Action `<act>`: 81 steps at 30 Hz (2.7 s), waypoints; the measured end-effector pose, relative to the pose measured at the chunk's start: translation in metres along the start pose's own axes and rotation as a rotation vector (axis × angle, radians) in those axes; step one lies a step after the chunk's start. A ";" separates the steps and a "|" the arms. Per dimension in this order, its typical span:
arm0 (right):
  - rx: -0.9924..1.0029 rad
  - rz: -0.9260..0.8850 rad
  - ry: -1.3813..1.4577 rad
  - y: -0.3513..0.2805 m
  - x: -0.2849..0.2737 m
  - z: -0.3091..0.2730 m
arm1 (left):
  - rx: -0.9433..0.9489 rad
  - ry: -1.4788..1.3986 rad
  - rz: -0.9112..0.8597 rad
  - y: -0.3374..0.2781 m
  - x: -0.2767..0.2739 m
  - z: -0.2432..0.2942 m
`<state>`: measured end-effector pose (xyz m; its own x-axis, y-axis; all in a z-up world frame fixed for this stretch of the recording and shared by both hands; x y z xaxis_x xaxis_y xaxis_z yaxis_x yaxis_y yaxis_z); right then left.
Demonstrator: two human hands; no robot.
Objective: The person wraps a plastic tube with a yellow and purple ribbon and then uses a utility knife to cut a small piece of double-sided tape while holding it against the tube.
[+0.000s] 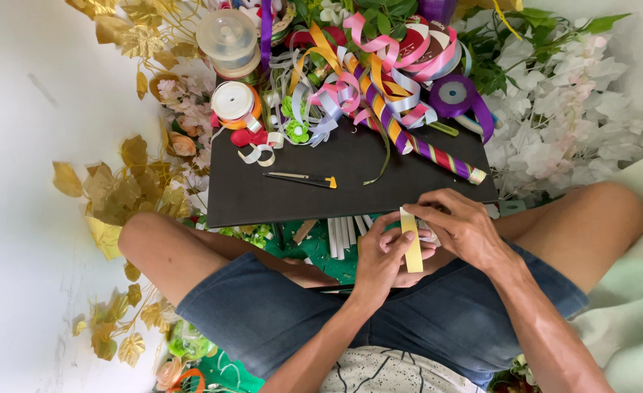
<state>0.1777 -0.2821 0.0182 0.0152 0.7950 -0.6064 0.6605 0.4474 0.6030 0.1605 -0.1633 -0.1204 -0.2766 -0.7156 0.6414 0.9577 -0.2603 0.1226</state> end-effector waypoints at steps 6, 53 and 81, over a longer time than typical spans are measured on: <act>-0.063 -0.011 -0.054 0.002 0.002 -0.008 | -0.013 -0.114 -0.010 0.000 -0.008 -0.010; 0.266 -0.311 0.260 0.152 0.140 0.005 | -0.166 0.436 0.118 -0.010 0.004 -0.001; 0.237 -0.421 -0.018 0.014 -0.031 0.001 | -0.139 0.161 0.050 -0.014 0.018 0.018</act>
<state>0.1873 -0.3011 0.0450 -0.2787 0.5563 -0.7829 0.7650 0.6214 0.1691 0.1437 -0.1607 -0.0968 -0.2490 -0.8211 0.5136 0.9534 -0.3011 -0.0192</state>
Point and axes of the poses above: each hand's wrist, its own y-axis towards the middle knuckle, its own x-axis out of the palm, z = x × y, the point moved 10 cm from there along y, towards the middle knuckle, and after that the axes turned 14 degrees about y, right-handed, at the moved point
